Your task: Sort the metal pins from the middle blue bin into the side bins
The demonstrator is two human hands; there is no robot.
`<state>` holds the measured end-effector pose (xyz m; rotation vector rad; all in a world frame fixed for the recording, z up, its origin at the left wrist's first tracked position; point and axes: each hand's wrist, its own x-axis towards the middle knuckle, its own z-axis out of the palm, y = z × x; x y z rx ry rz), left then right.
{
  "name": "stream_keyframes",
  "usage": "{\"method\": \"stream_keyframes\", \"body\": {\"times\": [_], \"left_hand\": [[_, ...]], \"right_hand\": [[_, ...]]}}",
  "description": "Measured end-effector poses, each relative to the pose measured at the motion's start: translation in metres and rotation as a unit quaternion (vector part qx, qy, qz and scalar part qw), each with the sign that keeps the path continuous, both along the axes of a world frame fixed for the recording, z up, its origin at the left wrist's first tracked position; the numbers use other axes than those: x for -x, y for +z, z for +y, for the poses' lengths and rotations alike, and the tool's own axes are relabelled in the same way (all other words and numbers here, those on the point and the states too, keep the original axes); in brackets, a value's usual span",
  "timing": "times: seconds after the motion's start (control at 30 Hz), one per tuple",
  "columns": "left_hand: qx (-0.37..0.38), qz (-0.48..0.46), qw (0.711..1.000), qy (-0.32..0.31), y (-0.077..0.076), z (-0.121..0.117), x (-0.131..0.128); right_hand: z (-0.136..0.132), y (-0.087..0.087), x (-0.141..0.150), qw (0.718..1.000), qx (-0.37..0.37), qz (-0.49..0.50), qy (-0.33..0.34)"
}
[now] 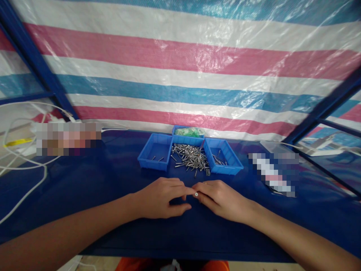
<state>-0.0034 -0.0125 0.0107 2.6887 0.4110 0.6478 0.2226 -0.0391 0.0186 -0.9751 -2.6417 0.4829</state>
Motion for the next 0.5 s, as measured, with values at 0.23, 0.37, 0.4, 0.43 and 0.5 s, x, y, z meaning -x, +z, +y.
{"method": "stream_keyframes", "body": {"times": [0.23,0.37,0.4,0.43,0.5], "left_hand": [[-0.018,0.010,0.999,0.045,-0.0004,0.0000,-0.0029],[-0.009,0.014,0.997,0.071,-0.0004,0.0005,-0.0040],[-0.008,0.015,0.997,0.075,-0.0004,0.0007,-0.0041],[-0.007,0.018,0.997,0.076,-0.0005,0.0009,-0.0041],[-0.010,0.028,0.997,0.070,-0.0013,0.0012,-0.0039]], "right_hand": [[-0.0015,-0.0041,-0.0008,0.994,-0.106,-0.009,0.003],[-0.0031,-0.0002,-0.0015,0.987,-0.154,0.037,0.011],[-0.0037,0.0013,-0.0012,0.985,-0.166,0.047,0.015],[-0.0043,0.0027,-0.0006,0.983,-0.176,0.053,0.022],[-0.0056,0.0053,0.0008,0.980,-0.189,0.051,0.036]]}}
